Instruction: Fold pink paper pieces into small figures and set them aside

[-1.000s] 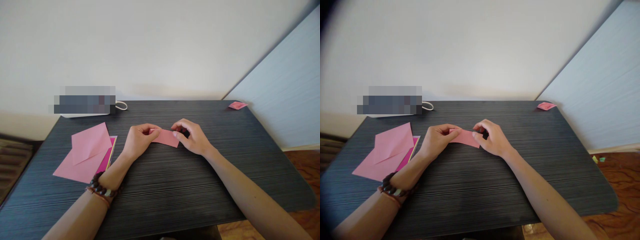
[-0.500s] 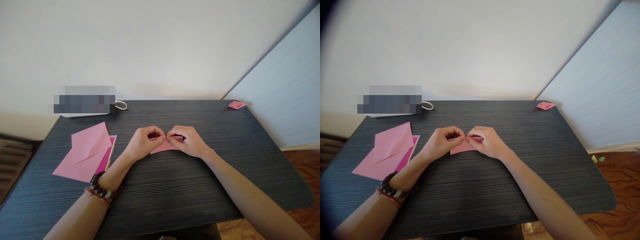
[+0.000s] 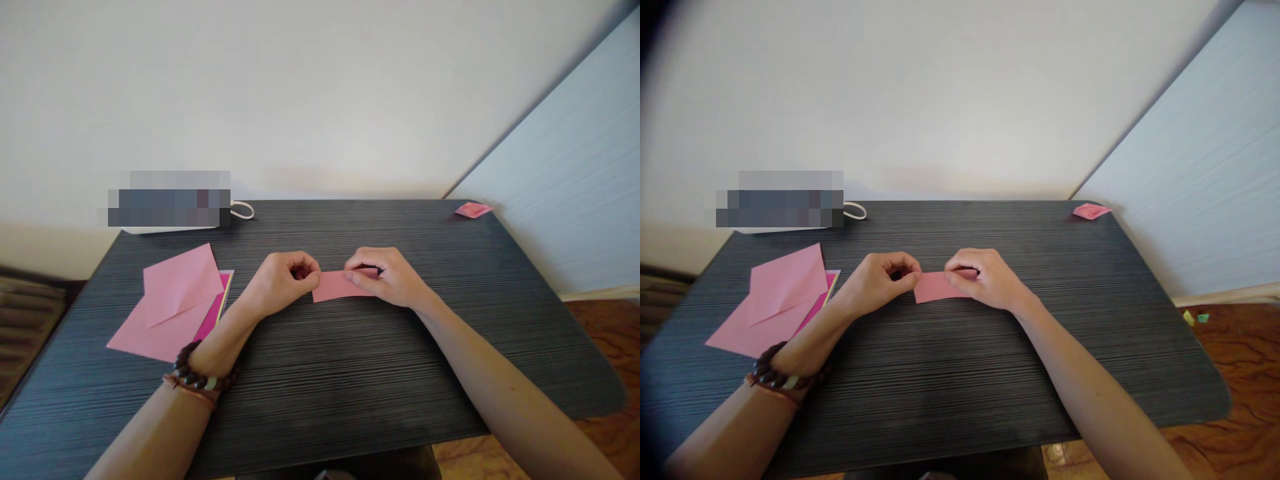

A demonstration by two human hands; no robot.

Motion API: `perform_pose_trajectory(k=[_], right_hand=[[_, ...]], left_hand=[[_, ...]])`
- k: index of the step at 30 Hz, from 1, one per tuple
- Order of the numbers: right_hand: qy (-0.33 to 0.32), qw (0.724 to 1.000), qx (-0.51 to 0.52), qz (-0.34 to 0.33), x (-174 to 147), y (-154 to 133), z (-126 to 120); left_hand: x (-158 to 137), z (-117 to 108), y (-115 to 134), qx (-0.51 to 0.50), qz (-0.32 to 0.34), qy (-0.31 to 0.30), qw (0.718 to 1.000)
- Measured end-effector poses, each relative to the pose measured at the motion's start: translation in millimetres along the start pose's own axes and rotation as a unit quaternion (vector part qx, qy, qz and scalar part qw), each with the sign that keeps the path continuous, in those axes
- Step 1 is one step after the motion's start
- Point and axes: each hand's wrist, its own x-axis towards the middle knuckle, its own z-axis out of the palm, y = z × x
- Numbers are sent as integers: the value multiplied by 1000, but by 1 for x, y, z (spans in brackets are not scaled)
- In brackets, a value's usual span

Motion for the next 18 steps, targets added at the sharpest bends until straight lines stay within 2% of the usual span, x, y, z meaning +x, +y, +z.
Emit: perform_pose_trajectory(k=[6, 10, 14, 18], right_hand=[[3, 1000, 3, 15, -4, 8, -8], [23, 999, 5, 33, -5, 12, -10], [-2, 999, 24, 34, -2, 5, 0], [-2, 999, 14, 32, 2, -2, 11]], left_hand=[[2, -7, -8, 21, -1, -9, 1000], [2, -11, -10, 6, -10, 14, 1000], [2, -9, -3, -16, 10, 15, 1000], [1, -2, -1, 27, 28, 16, 999]])
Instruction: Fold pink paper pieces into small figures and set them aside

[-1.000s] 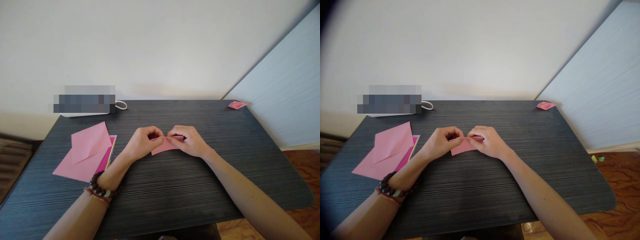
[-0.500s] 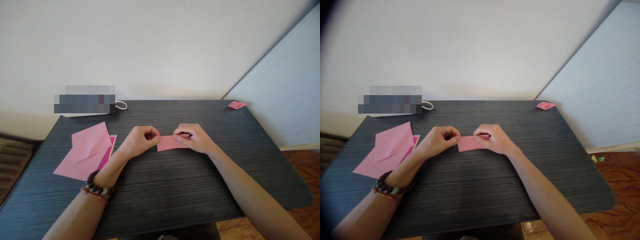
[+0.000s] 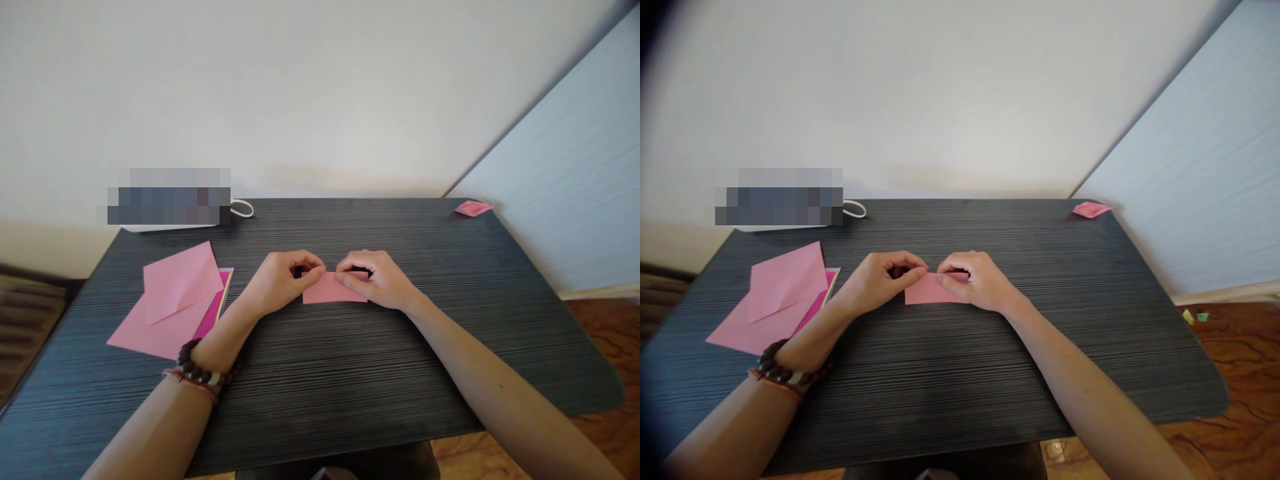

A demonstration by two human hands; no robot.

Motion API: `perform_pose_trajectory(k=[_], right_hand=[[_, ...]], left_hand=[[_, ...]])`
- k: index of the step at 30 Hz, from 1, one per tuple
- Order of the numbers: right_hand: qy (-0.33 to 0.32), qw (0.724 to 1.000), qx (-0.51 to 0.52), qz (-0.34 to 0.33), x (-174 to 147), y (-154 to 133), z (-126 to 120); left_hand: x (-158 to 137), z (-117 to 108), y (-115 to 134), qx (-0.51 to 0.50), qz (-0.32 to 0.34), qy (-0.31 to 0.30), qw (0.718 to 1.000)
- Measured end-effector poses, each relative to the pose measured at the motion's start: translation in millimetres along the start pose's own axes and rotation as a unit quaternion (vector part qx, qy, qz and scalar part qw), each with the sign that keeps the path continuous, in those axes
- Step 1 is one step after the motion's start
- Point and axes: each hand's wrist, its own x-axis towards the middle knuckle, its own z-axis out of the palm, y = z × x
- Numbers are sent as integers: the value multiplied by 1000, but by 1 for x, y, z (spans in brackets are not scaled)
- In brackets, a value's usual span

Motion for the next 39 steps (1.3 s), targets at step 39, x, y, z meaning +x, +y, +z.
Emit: perform_pose_trajectory(k=[39], right_hand=[[1, 988, -38, 147, -9, 31, -32]], left_hand=[[0, -9, -5, 34, -17, 15, 999]])
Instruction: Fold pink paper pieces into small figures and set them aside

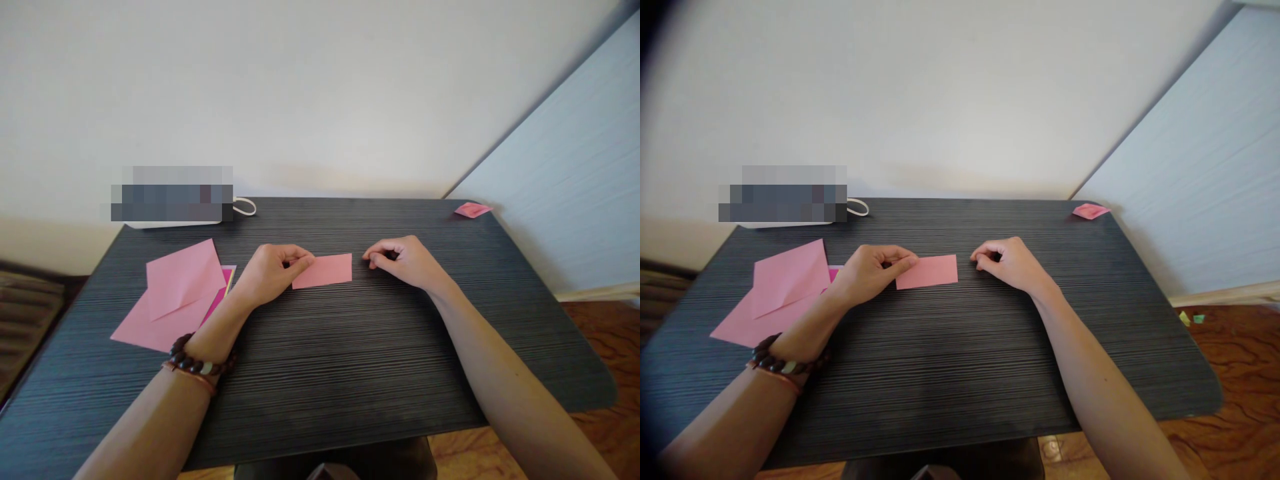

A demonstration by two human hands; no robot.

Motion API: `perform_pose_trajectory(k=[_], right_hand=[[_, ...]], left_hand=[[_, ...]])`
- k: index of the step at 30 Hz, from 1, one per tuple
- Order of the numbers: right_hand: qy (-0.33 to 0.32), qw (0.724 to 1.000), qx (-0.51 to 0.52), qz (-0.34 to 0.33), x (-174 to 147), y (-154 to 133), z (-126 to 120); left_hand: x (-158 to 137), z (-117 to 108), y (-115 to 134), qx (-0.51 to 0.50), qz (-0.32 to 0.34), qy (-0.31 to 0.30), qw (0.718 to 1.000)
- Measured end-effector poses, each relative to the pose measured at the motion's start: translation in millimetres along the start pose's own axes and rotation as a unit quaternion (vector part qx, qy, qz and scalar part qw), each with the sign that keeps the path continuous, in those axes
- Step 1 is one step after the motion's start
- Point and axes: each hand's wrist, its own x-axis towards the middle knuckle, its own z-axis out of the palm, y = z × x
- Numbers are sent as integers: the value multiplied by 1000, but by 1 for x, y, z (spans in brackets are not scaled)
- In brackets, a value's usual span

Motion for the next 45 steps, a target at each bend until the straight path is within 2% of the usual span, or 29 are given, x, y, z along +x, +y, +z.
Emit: perform_pose_trajectory(k=[8, 10, 14, 18, 23, 28, 31, 39, 45], right_hand=[[29, 998, 6, -48, -1, -25, 22], [49, 998, -5, -35, 0, -27, 27], [56, 998, -26, -7, 1, -25, 32], [95, 994, -59, 1, 1, -26, 36], [145, 982, -121, -12, -5, -25, 45], [129, 967, -195, -100, -22, -20, 46], [105, 966, -189, -144, -27, -19, 44], [96, 972, -164, -140, -26, -20, 43], [97, 965, -178, -165, -30, -18, 40]], left_hand=[[0, 4, 2, -32, -2, -9, 999], [0, 5, 2, -25, 11, -25, 999], [1, 7, -3, 81, 93, -23, 992], [1, 11, -11, 195, 191, 5, 962], [0, 14, -15, 243, 230, 5, 942], [-3, 15, -9, 279, 240, -9, 930], [-5, 16, -6, 291, 244, -13, 925], [-7, 17, -3, 304, 227, -14, 925], [-8, 14, -3, 287, 225, -17, 931]])
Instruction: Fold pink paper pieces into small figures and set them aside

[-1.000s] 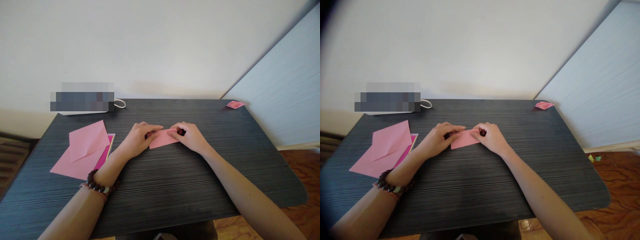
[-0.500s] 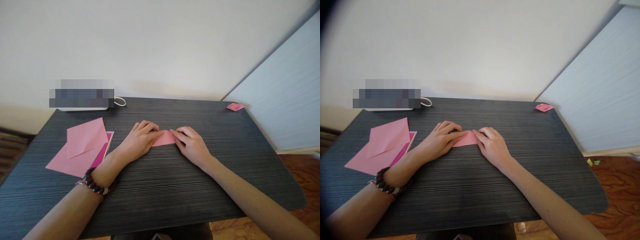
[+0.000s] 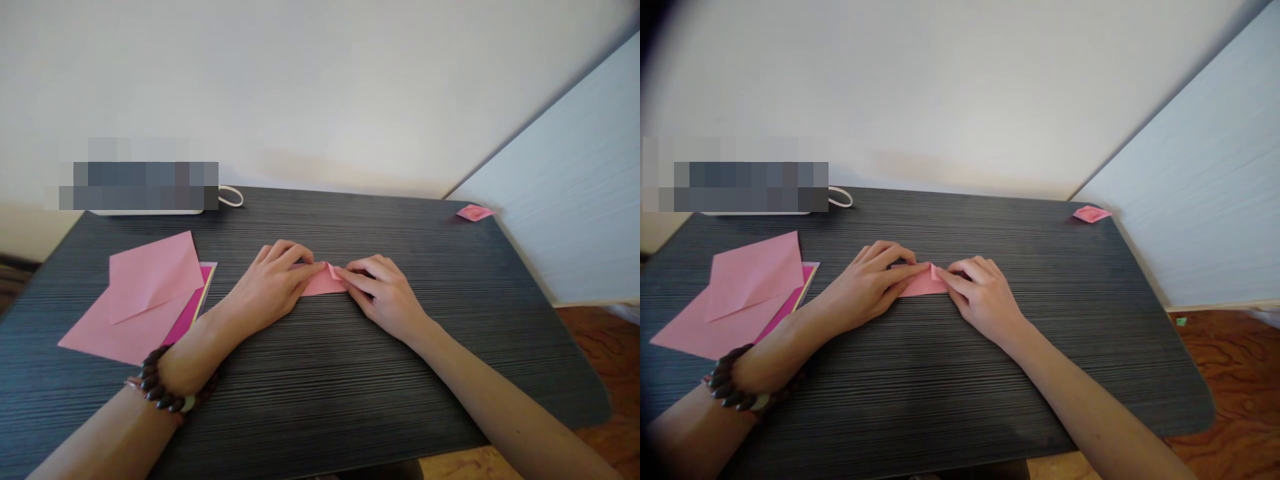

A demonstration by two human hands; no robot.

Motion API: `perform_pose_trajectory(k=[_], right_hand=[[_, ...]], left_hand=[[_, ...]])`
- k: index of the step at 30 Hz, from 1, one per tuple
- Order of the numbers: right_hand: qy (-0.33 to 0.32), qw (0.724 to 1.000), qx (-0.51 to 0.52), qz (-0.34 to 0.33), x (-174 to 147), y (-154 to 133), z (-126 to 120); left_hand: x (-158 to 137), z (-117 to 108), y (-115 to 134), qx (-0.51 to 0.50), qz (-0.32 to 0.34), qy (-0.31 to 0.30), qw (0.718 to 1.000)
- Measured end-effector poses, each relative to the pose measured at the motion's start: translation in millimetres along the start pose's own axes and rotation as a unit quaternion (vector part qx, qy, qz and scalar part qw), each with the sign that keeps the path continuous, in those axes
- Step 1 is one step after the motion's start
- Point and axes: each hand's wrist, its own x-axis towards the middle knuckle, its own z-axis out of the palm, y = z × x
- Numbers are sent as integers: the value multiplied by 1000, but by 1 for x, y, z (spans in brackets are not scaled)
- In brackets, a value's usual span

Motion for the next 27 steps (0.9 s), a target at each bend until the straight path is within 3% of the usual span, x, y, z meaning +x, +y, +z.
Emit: perform_pose_trajectory(k=[10, 27], right_hand=[[-39, 997, -46, -53, 0, -7, -7], [-70, 995, -55, -41, -1, -8, -5]], left_hand=[[-1, -1, -2, -10, -2, 7, 1000], [-2, -7, -3, 31, 23, -14, 999]])
